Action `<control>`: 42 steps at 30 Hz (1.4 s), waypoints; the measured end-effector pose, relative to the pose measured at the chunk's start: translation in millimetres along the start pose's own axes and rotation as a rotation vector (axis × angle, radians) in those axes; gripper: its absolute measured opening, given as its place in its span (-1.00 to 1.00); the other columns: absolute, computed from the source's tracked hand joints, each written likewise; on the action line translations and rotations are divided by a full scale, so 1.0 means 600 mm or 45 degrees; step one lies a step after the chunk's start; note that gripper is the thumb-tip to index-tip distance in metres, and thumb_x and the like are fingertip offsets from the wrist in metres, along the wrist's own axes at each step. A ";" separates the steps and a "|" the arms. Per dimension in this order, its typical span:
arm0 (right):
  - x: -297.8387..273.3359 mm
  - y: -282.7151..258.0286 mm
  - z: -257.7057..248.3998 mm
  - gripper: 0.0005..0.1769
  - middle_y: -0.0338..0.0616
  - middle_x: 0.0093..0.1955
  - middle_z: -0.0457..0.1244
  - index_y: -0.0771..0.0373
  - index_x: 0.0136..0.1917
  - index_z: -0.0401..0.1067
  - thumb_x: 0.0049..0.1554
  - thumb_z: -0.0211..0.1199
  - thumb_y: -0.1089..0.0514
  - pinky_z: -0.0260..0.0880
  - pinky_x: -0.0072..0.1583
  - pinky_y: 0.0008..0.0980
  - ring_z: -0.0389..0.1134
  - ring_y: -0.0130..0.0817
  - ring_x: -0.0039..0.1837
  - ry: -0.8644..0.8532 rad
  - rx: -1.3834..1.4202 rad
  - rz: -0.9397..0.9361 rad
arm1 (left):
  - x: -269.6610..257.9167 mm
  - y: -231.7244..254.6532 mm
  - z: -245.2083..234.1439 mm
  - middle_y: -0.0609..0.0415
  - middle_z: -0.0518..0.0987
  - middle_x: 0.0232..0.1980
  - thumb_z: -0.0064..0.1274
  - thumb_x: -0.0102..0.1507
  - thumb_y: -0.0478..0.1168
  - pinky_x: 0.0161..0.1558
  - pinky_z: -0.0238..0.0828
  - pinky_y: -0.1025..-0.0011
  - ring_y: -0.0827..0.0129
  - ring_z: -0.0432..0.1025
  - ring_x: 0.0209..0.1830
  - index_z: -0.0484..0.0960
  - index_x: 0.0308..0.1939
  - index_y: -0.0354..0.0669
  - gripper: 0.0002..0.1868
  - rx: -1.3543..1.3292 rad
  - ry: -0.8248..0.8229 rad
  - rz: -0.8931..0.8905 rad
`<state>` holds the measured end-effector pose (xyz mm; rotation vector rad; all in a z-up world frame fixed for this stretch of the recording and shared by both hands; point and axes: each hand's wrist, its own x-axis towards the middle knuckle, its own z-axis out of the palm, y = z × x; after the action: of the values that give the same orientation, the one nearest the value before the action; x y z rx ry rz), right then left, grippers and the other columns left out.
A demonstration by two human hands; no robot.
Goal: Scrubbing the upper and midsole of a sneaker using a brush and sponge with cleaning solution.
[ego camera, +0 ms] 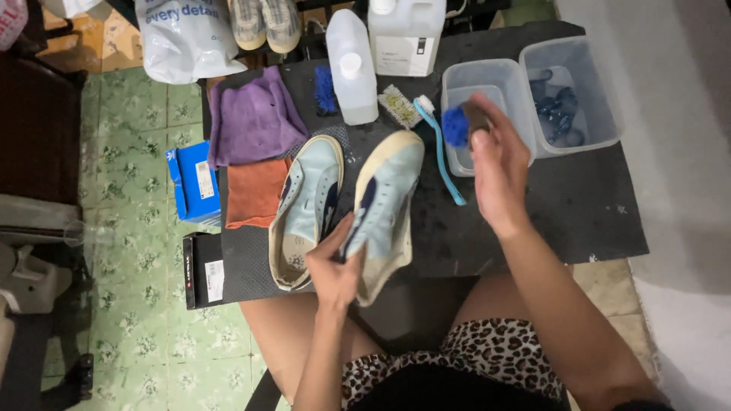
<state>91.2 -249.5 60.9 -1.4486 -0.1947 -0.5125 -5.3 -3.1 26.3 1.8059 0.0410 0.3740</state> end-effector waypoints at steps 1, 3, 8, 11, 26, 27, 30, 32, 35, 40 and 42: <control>-0.002 -0.010 -0.008 -0.38 0.25 0.45 0.13 0.35 0.51 0.23 0.37 0.17 -0.09 0.19 0.48 -0.02 0.20 0.01 0.46 0.010 -0.002 0.002 | -0.002 0.007 -0.005 -0.21 0.71 0.01 0.28 0.14 -0.18 0.02 0.56 0.09 -0.16 0.52 0.10 0.73 0.05 -0.14 -0.60 0.001 -0.011 0.000; -0.015 -0.029 -0.021 -0.42 0.15 0.41 0.20 0.44 0.51 0.22 0.29 0.19 0.16 0.30 0.43 -0.21 0.23 -0.17 0.44 -0.157 -0.074 -0.012 | -0.018 0.021 -0.019 -0.25 0.70 0.01 0.18 0.24 -0.30 0.14 0.52 0.11 -0.01 0.48 0.14 0.72 0.03 -0.21 -0.72 -0.198 0.027 -0.248; -0.029 -0.058 0.020 -0.32 0.16 0.49 0.07 0.46 0.43 0.29 0.12 0.43 0.24 0.26 0.49 -0.10 0.18 -0.05 0.50 -0.259 -0.056 -0.163 | -0.037 0.030 -0.036 -0.13 0.75 -0.09 0.19 0.26 -0.24 0.11 0.53 0.22 0.35 0.46 0.03 0.76 -0.03 -0.22 -0.76 -0.312 0.078 -0.457; -0.025 -0.071 0.028 -0.28 0.15 0.50 0.02 0.43 0.41 0.34 0.04 0.54 0.26 0.19 0.54 -0.05 0.15 0.00 0.53 -0.306 -0.159 -0.241 | -0.063 -0.032 -0.044 -0.05 0.74 -0.25 0.20 0.26 -0.23 0.00 0.54 0.28 0.46 0.42 -0.11 0.80 -0.12 -0.23 -0.81 -0.333 0.105 -0.500; -0.032 -0.064 0.026 -0.32 0.04 0.51 0.02 0.20 0.37 0.43 0.02 0.59 0.19 0.20 0.51 0.02 0.09 0.01 0.54 -0.309 -0.278 -0.177 | -0.069 -0.046 -0.032 0.12 0.49 -0.64 0.20 0.28 -0.17 -0.37 0.34 0.41 0.47 0.29 -0.50 0.66 -0.65 -0.22 -0.60 -0.288 0.096 -0.590; -0.033 -0.059 0.024 -0.31 0.03 0.51 0.03 0.15 0.37 0.43 0.01 0.60 0.18 0.21 0.50 0.02 0.08 0.05 0.55 -0.315 -0.276 -0.165 | -0.067 -0.050 -0.025 0.14 0.46 -0.65 0.20 0.28 -0.14 -0.38 0.31 0.43 0.47 0.27 -0.54 0.61 -0.68 -0.18 -0.57 -0.232 0.073 -0.629; -0.032 -0.051 0.024 -0.30 0.07 0.50 0.03 0.23 0.35 0.44 -0.02 0.62 0.20 0.20 0.50 0.06 0.10 0.07 0.55 -0.345 -0.405 -0.230 | -0.064 -0.079 -0.012 0.10 0.45 -0.68 0.17 0.30 -0.13 -0.38 0.30 0.41 0.44 0.28 -0.53 0.56 -0.70 -0.17 -0.53 -0.158 0.011 -0.625; -0.030 -0.038 0.016 -0.31 0.08 0.50 0.04 0.23 0.33 0.46 -0.04 0.63 0.21 0.22 0.48 0.06 0.11 0.11 0.55 -0.375 -0.449 -0.238 | -0.061 -0.067 -0.016 0.08 0.43 -0.69 0.11 0.34 -0.12 -0.38 0.28 0.41 0.43 0.28 -0.54 0.52 -0.71 -0.16 -0.50 -0.112 -0.020 -0.633; -0.034 -0.024 0.013 -0.32 0.09 0.50 0.06 0.22 0.31 0.49 -0.07 0.64 0.23 0.26 0.45 0.08 0.14 0.17 0.53 -0.417 -0.517 -0.226 | -0.056 -0.046 -0.019 -0.04 0.42 -0.71 0.07 0.35 -0.10 -0.36 0.26 0.29 0.35 0.28 -0.54 0.53 -0.68 -0.27 -0.48 0.074 -0.091 -0.636; -0.043 -0.013 0.023 -0.34 0.05 0.50 0.06 0.16 0.30 0.50 -0.07 0.62 0.23 0.27 0.43 0.15 0.10 0.23 0.56 -0.463 -0.570 -0.149 | -0.026 0.095 -0.022 -0.49 0.66 -0.07 0.15 0.24 -0.31 -0.07 0.51 -0.08 -0.36 0.56 -0.08 0.63 0.13 -0.56 -0.58 0.561 -0.108 -0.248; -0.042 -0.017 0.029 -0.34 0.11 0.47 0.08 0.18 0.27 0.50 -0.09 0.64 0.25 0.26 0.41 0.24 0.13 0.31 0.52 -0.468 -0.622 -0.134 | -0.027 0.119 -0.014 -0.30 0.67 0.06 0.18 0.20 -0.45 0.05 0.54 0.06 -0.14 0.56 0.07 0.62 0.21 -0.42 -0.54 0.652 0.144 0.124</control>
<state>67.6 -227.2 61.6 -2.0157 -0.4629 -0.3882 -35.1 -18.1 92.3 2.2952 0.1382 0.5734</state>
